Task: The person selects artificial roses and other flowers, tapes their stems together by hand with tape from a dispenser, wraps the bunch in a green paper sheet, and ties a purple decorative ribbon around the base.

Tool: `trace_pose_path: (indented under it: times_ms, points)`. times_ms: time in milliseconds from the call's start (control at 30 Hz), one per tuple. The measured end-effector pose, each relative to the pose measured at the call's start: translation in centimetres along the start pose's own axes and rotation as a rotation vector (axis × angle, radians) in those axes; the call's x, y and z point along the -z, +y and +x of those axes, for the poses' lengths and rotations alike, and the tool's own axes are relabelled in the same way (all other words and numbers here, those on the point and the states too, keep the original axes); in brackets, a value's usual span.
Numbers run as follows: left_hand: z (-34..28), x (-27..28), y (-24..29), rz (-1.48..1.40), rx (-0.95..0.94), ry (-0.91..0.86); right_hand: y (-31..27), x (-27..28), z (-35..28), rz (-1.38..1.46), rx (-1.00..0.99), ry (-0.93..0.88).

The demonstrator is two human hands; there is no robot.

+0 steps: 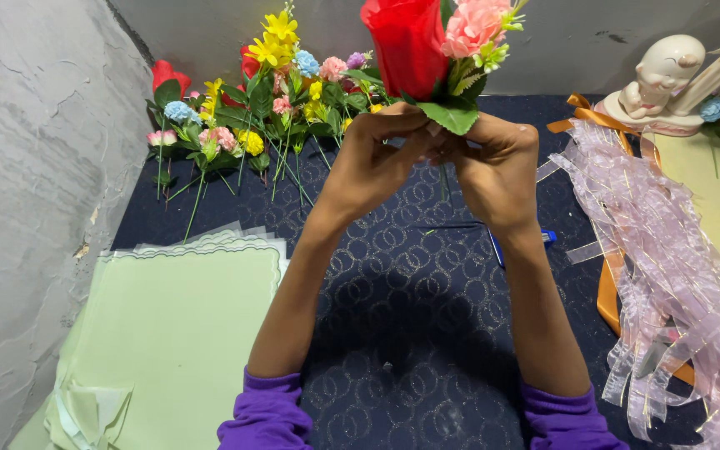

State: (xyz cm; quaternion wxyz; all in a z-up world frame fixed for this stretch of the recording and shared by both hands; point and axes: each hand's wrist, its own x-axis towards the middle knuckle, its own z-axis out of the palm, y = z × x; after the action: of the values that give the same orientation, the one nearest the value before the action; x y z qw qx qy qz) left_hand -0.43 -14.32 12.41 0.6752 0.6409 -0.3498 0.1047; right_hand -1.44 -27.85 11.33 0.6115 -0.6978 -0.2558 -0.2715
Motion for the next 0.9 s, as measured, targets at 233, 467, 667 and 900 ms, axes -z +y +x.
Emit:
trace_pose_path:
  times_ms: [233,467,667,900]
  points:
    - [0.1,-1.7,-1.0,-0.133,-0.094,0.160,0.2,0.0,-0.1,-0.094,-0.095,0.019]
    - [0.3,-1.4,-1.8,0.016,-0.087,0.271,0.1,1.1,0.4,-0.074,-0.249,-0.117]
    - [0.8,-1.6,-5.2,0.080,-0.059,0.312,1.4,1.6,0.5,-0.219,-0.201,-0.140]
    - [1.7,4.2,-7.4,0.319,0.392,0.138,1.9,2.2,0.6,-0.421,-0.131,-0.031]
